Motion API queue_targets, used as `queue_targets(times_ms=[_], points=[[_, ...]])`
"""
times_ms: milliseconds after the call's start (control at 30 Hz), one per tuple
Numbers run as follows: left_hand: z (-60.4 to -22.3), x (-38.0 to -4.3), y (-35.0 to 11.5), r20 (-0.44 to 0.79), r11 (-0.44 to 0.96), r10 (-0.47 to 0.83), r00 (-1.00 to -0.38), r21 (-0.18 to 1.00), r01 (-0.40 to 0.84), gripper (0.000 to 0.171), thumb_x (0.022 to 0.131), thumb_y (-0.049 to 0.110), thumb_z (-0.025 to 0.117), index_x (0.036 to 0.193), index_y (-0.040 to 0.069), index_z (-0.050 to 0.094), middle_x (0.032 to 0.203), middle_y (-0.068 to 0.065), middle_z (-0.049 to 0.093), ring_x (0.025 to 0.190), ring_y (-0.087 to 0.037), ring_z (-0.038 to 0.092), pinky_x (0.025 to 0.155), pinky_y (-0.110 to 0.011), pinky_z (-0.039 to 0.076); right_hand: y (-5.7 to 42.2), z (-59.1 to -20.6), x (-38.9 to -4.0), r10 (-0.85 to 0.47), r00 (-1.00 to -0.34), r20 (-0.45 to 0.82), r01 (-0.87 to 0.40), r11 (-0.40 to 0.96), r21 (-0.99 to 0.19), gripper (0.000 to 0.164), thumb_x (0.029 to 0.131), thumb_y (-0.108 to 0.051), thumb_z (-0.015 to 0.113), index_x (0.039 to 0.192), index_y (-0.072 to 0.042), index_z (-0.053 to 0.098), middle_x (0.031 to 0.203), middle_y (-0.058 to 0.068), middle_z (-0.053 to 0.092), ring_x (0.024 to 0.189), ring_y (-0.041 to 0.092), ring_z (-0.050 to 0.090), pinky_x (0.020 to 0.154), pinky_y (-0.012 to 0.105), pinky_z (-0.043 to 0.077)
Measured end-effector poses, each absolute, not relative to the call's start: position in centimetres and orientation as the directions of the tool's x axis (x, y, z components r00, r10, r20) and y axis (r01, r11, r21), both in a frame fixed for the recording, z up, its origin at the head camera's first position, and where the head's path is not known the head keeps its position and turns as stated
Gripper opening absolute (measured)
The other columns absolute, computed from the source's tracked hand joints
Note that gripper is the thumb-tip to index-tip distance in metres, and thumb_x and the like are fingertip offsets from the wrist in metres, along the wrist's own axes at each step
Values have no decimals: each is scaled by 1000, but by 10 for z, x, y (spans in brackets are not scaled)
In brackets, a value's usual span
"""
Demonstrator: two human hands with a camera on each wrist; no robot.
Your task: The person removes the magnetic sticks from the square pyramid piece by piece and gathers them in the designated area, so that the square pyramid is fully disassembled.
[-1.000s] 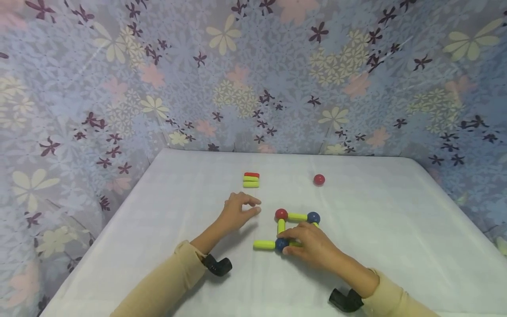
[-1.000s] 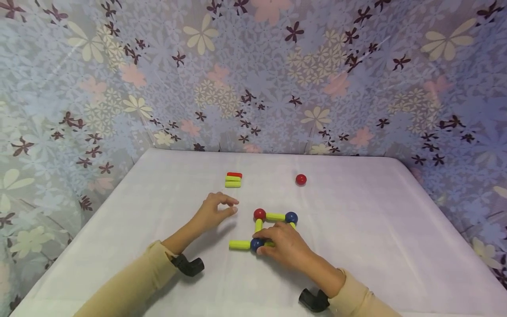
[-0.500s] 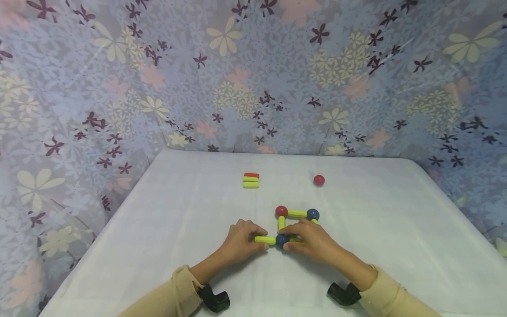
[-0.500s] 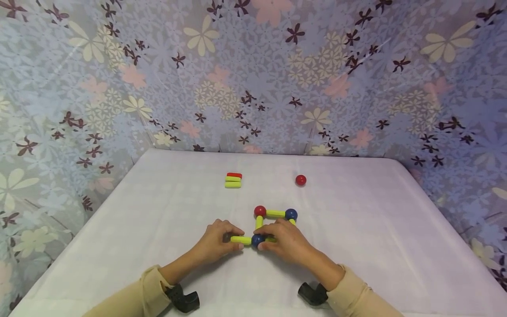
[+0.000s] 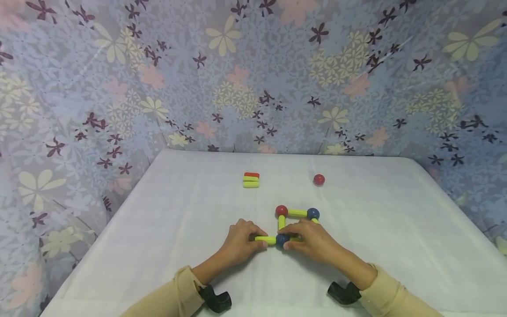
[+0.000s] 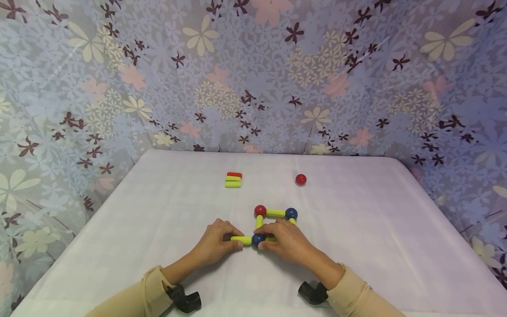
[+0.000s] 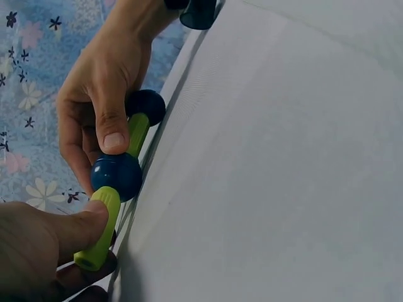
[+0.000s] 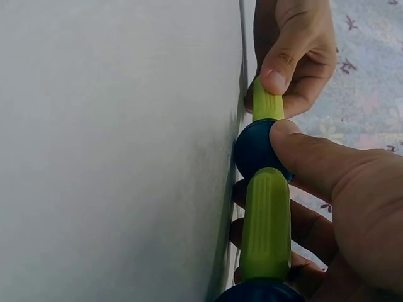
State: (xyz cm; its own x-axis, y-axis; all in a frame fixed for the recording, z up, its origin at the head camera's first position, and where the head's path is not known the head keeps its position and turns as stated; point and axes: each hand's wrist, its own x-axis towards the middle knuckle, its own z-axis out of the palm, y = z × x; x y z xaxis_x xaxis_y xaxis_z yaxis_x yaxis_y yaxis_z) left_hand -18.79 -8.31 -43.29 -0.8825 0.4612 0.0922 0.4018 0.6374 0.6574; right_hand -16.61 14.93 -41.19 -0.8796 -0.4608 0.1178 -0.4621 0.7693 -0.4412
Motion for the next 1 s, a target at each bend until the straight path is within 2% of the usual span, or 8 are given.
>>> queue_targets(times_ms=[200, 300, 467, 667, 833, 1000], points=[[-428, -195, -96, 101, 632, 445, -890, 669, 392, 18, 80, 26, 73, 96, 18, 74, 89, 5, 65, 83, -10, 45, 72, -25, 36, 150, -411, -166, -462, -880, 115, -463, 776, -427, 32, 80, -34, 72, 110, -26, 69, 105, -12, 70, 89, 6, 55, 73, 24, 41], [-426, -205, -100, 110, 647, 417, -902, 661, 380, 19, 80, 26, 73, 98, 18, 74, 88, 5, 61, 84, -11, 43, 72, -25, 35, 152, -412, -166, -459, -882, 111, -459, 778, -428, 32, 80, -34, 72, 111, -27, 68, 105, -12, 70, 89, 7, 55, 73, 23, 41], [-430, -236, -102, 150, 690, 353, -923, 625, 365, 23, 82, 24, 71, 103, 16, 73, 91, 2, 61, 87, -13, 45, 75, -28, 35, 151, -412, -166, -465, -879, 107, -459, 766, -450, 32, 80, -34, 71, 111, -26, 69, 106, -11, 70, 88, 6, 54, 72, 21, 41], [-435, -278, -97, 180, 708, 259, -949, 632, 314, 21, 83, 21, 71, 102, 11, 71, 91, -3, 63, 85, -16, 47, 73, -29, 37, 149, -412, -165, -464, -879, 109, -458, 760, -461, 32, 80, -33, 72, 111, -26, 69, 106, -10, 70, 87, 5, 54, 70, 20, 41], [-439, -299, -90, 174, 741, 230, -958, 607, 288, 23, 82, 22, 72, 103, 14, 72, 90, -3, 57, 89, -18, 43, 76, -31, 34, 150, -411, -165, -460, -881, 109, -455, 762, -461, 32, 80, -33, 72, 110, -26, 69, 106, -10, 70, 87, 5, 53, 70, 20, 40], [-442, -312, -79, 189, 784, 212, -959, 553, 282, 24, 82, 22, 71, 106, 17, 71, 99, -6, 58, 99, -23, 45, 85, -38, 36, 151, -412, -165, -463, -879, 111, -458, 760, -461, 32, 80, -34, 72, 110, -27, 69, 108, -10, 70, 88, 5, 53, 70, 20, 40]])
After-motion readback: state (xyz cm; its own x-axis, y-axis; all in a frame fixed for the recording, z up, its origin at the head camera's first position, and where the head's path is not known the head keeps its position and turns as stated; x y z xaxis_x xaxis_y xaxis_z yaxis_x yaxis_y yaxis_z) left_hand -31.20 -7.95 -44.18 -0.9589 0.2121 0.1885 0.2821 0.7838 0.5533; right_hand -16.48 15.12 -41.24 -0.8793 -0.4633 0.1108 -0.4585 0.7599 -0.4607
